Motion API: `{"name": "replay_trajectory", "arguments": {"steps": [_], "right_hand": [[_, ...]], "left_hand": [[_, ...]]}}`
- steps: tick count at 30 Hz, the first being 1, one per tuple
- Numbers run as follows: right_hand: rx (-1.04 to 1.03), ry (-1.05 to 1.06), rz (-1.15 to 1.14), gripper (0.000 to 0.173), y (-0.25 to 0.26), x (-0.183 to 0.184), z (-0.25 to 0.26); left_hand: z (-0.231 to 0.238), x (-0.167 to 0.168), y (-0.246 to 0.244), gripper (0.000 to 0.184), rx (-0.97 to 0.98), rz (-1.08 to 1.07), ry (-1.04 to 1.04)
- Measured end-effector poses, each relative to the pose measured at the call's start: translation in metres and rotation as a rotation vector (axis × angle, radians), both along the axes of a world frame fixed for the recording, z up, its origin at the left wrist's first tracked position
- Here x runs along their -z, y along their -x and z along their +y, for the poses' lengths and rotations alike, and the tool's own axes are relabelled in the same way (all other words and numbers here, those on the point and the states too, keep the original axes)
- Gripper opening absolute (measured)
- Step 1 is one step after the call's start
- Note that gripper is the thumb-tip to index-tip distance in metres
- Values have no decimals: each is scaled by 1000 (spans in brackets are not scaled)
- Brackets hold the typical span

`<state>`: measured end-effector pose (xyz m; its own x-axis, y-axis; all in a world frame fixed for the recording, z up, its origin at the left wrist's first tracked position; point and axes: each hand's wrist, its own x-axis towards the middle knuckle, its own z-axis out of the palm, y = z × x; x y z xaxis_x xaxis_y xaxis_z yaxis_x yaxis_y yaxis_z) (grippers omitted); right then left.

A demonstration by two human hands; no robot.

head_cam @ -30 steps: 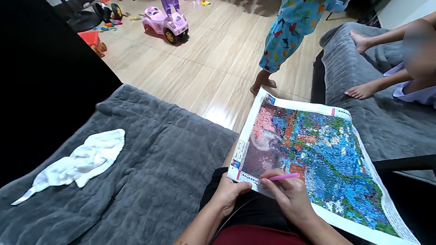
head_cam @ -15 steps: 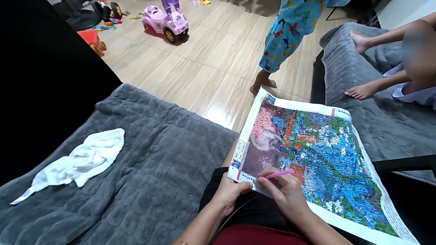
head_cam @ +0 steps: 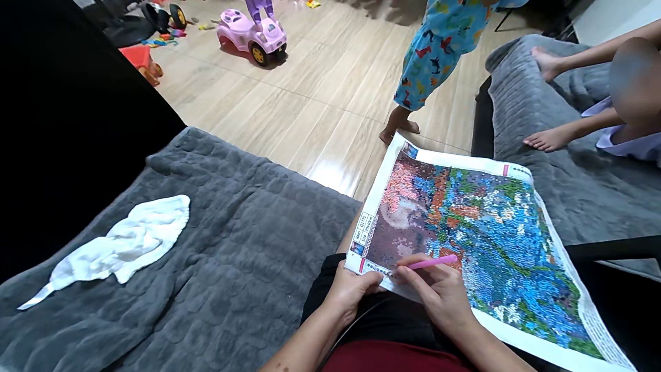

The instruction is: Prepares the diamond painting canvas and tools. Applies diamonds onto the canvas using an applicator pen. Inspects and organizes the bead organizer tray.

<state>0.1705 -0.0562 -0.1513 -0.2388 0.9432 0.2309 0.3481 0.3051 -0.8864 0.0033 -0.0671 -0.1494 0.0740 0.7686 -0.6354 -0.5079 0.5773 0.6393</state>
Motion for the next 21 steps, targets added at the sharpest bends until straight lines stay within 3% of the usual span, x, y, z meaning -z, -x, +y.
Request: {"name": "replay_trajectory", "arguments": {"steps": [12,21], "right_hand": [[-15,13,17,16,-1,-3,-1],[-54,-104,-102,18,-1,0,0]], "left_hand": [[0,-1,-1,31,-17,2,20],[0,-1,-1,29,-16,9,13]]}}
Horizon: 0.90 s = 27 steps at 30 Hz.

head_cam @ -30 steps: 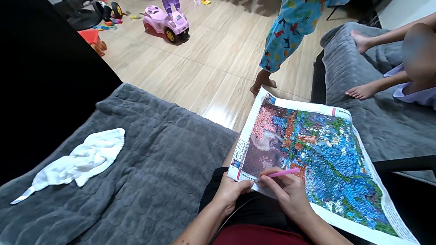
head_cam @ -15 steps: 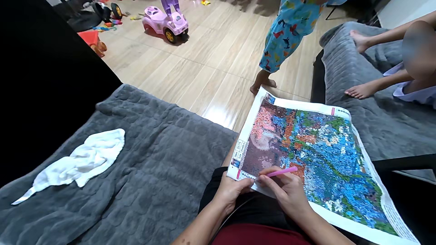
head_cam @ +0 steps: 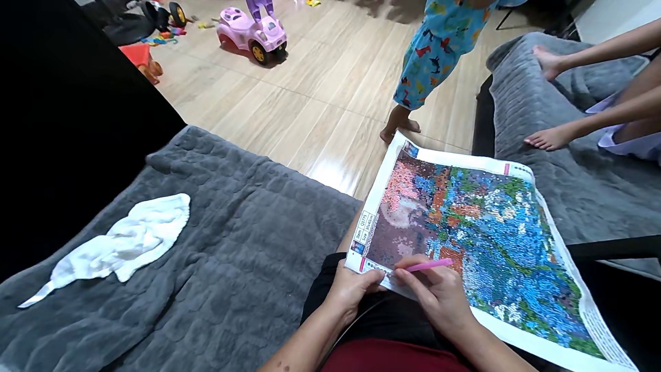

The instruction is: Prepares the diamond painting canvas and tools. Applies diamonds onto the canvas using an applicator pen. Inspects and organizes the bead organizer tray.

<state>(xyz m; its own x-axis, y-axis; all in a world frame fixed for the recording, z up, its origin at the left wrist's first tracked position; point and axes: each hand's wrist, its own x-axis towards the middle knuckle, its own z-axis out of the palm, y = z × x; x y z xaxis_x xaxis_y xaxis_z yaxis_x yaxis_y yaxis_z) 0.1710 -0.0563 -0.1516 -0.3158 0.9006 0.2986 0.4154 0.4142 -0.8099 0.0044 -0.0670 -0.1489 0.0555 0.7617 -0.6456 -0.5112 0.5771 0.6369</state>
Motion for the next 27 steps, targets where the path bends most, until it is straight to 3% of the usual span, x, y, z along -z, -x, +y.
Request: {"name": "replay_trajectory", "arguments": {"steps": [10,20,27], "right_hand": [[-38,-46,-62,20,2,0,1],[-8,155,65,18,4,0,1],[-8,150,93,17,4,-1,-1]], "left_hand": [[0,0,1,22,-12,-34,-3],[0,-1,3,15,-25,-73,20],[-1,-1,3,17,-14,-74,4]]}}
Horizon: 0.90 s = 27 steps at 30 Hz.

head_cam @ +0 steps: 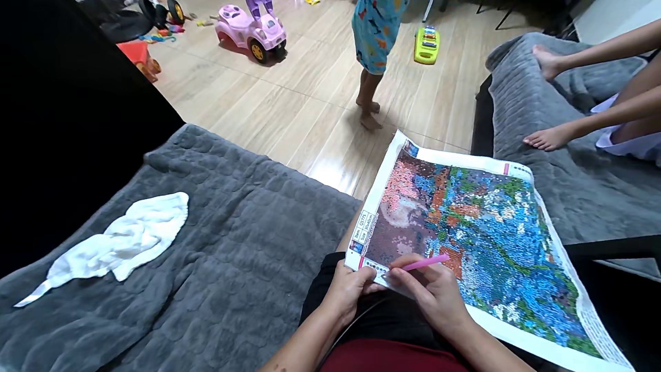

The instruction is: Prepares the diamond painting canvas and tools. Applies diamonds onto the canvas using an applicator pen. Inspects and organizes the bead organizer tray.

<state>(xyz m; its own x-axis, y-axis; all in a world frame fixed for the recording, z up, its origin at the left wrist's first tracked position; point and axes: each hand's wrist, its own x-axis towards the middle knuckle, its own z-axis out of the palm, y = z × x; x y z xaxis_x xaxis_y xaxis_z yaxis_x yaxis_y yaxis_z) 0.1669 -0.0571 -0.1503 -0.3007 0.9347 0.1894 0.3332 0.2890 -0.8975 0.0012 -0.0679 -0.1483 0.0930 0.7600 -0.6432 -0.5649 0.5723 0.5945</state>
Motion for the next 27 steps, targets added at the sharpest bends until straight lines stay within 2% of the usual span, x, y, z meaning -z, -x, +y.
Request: {"name": "replay_trajectory", "arguments": {"steps": [7,16,18,20,24,27], "right_hand": [[-22,-50,-41,17,2,1,1],[-100,-157,-228,19,6,-4,6],[-92,-90,-192,19,7,-5,7],[-74,66,-103,18,9,-7,7],[-20,455,169,13,12,-18,11],[31,594,332,15,11,-25,16]], "left_hand": [[0,0,0,18,10,25,-7],[-1,-2,0,22,10,19,-8],[-1,-4,1,25,13,6,0],[-2,-5,2,28,24,1,0],[-3,-7,4,33,56,-16,1],[-4,-5,5,35,55,-37,-12]]}}
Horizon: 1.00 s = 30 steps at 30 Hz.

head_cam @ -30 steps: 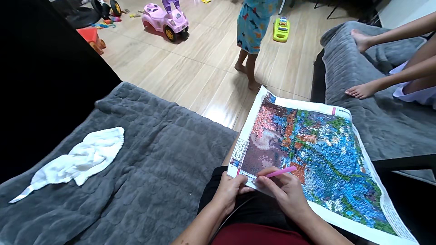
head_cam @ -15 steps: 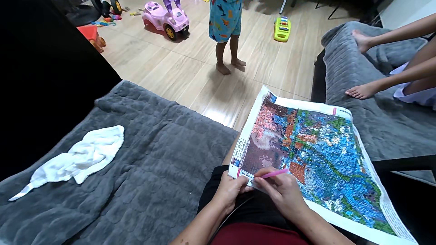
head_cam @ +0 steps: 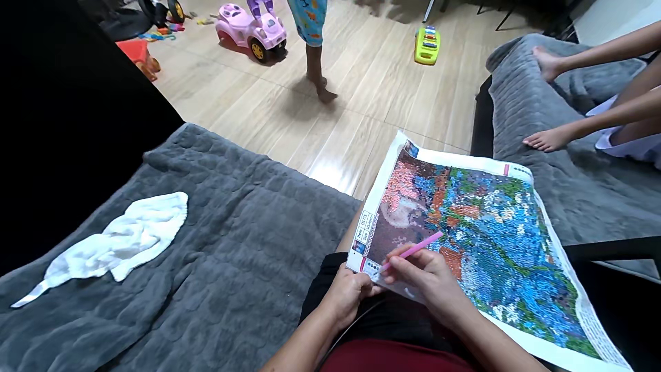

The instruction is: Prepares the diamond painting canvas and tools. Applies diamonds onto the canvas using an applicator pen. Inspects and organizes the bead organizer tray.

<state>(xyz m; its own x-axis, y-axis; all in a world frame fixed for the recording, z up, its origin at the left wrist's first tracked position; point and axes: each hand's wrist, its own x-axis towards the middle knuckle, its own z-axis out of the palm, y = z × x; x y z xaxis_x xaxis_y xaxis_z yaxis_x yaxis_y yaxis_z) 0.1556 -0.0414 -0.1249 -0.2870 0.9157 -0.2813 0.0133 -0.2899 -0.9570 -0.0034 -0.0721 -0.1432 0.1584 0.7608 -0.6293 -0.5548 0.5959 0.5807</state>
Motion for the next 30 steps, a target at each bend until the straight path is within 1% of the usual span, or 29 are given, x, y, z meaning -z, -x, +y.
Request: {"name": "replay_trajectory", "arguments": {"steps": [3,7,10,13,24,27,30], "right_hand": [[72,23,25,17,-1,-6,8],[195,-72,-19,17,4,-11,29],[274,-143,-73,11,7,-6,49],[334,-165,-82,9,12,2,65],[291,-178,-110,9,21,9,71],[301,-167,-108,6,21,10,72],[288,-186,-151,5,22,11,72]], "left_hand": [[1,3,1,33,-14,-29,-5],[4,4,2,19,-43,-68,55],[5,2,1,19,-66,-74,98],[5,3,1,19,-71,-66,105],[6,2,1,19,-81,-71,119],[6,3,1,20,-77,-69,120],[6,3,1,21,-73,-65,117]]}}
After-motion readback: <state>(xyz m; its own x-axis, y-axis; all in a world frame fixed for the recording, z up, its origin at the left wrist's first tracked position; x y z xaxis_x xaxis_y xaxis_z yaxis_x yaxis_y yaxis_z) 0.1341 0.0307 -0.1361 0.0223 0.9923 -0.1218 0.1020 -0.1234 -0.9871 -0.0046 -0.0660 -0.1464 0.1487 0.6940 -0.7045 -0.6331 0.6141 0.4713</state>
